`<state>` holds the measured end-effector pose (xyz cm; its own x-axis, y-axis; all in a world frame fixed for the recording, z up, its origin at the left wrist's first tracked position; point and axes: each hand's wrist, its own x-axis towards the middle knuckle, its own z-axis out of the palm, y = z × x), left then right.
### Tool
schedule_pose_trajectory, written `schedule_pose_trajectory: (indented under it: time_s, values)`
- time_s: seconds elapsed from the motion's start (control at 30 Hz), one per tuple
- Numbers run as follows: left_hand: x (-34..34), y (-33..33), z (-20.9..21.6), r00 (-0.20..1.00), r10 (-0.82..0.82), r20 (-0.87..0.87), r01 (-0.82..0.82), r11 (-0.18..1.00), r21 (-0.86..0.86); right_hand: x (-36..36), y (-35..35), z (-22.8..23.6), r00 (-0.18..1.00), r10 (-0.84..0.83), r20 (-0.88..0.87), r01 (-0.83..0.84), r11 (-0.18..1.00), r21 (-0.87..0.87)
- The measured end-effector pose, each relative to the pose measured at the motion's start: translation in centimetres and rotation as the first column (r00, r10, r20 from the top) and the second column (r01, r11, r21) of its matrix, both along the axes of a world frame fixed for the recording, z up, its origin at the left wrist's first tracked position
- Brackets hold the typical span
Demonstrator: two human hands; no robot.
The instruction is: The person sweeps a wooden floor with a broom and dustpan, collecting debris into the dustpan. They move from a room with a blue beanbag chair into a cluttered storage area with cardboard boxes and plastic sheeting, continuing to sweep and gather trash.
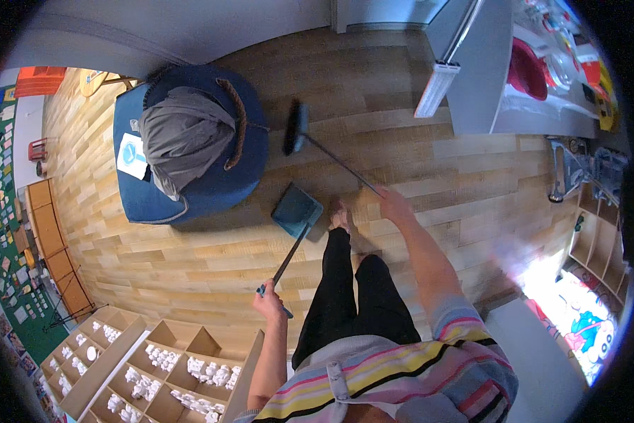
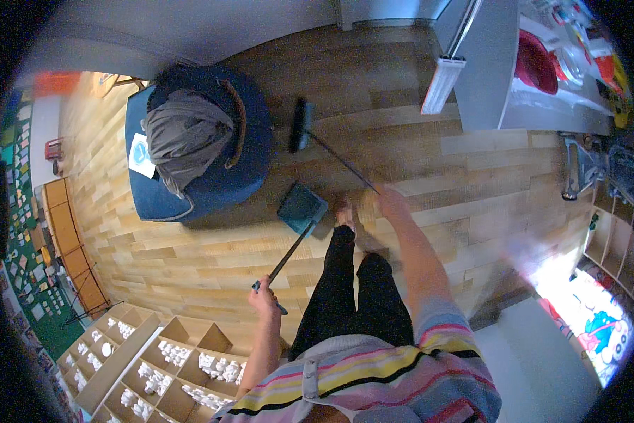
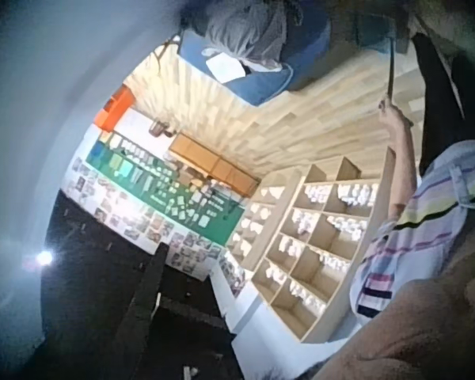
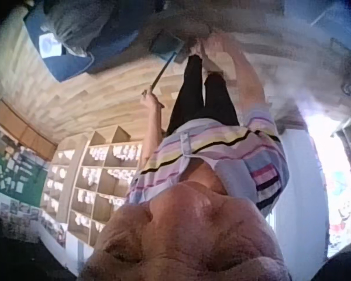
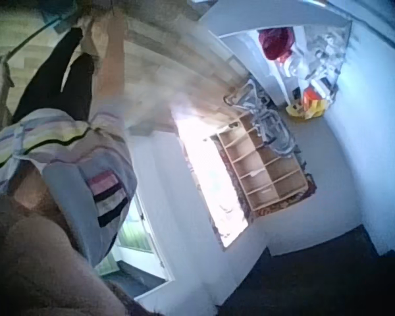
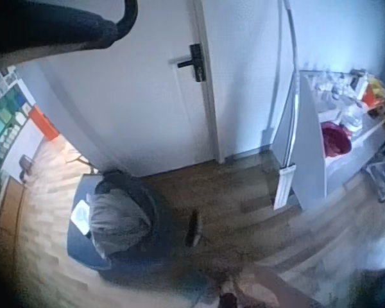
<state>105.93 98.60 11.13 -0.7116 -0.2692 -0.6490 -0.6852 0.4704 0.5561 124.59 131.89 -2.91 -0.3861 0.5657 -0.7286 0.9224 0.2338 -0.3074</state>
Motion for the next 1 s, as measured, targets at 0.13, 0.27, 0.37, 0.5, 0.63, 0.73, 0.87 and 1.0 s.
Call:
schedule_pose_trajectory:
  time_s: [0.13, 0.27, 0.37, 0.5, 0.63, 0.73, 0.87, 1.0]
  values:
    - [-1.7, 3.7, -0.3, 0.999, -0.019, 0.048, 0.019, 1.0, 0.014, 9.9, 1.0, 1.8, 0.986, -0.108, 0.128, 0.093, 0.989, 0.118]
    - [-2.0, 7.1, -1.5, 0.997, -0.011, 0.075, 0.008, 0.999, 0.041, 12.3, 3.3, 7.1, 0.985, -0.092, 0.149, 0.072, 0.988, 0.134]
    - [-2.5, 9.6, -1.3, 0.99, -0.01, 0.139, -0.001, 0.997, 0.078, 11.3, 4.9, 8.1, 0.996, -0.049, 0.078, 0.034, 0.981, 0.19]
    - [-2.5, 11.8, -0.6, 0.973, -0.03, 0.231, -0.011, 0.984, 0.176, 4.1, 9.8, 5.9, 0.999, 0.008, -0.054, 0.002, 0.985, 0.175]
    - [-2.4, 10.3, -2.2, 0.898, -0.163, 0.41, 0.099, 0.98, 0.171, -3.7, 12.9, 1.3, 0.958, -0.021, -0.285, 0.043, 0.997, 0.071]
    - [-5.8, 11.8, -2.4, 0.863, -0.442, 0.243, 0.486, 0.859, -0.161, -8.0, 13.7, 0.5, 0.955, -0.027, -0.294, 0.028, 1.0, 0.0]
    - [-18.1, 20.4, 2.0, 0.566, -0.795, -0.218, 0.46, 0.524, -0.717, -11.2, 13.7, 2.3, 0.958, 0.02, -0.286, -0.008, 0.999, 0.041]
    - [-30.6, 27.7, 2.6, 0.366, -0.847, -0.385, 0.29, 0.497, -0.818, -12.7, 13.8, 2.5, 0.968, 0.083, -0.235, -0.068, 0.995, 0.073]
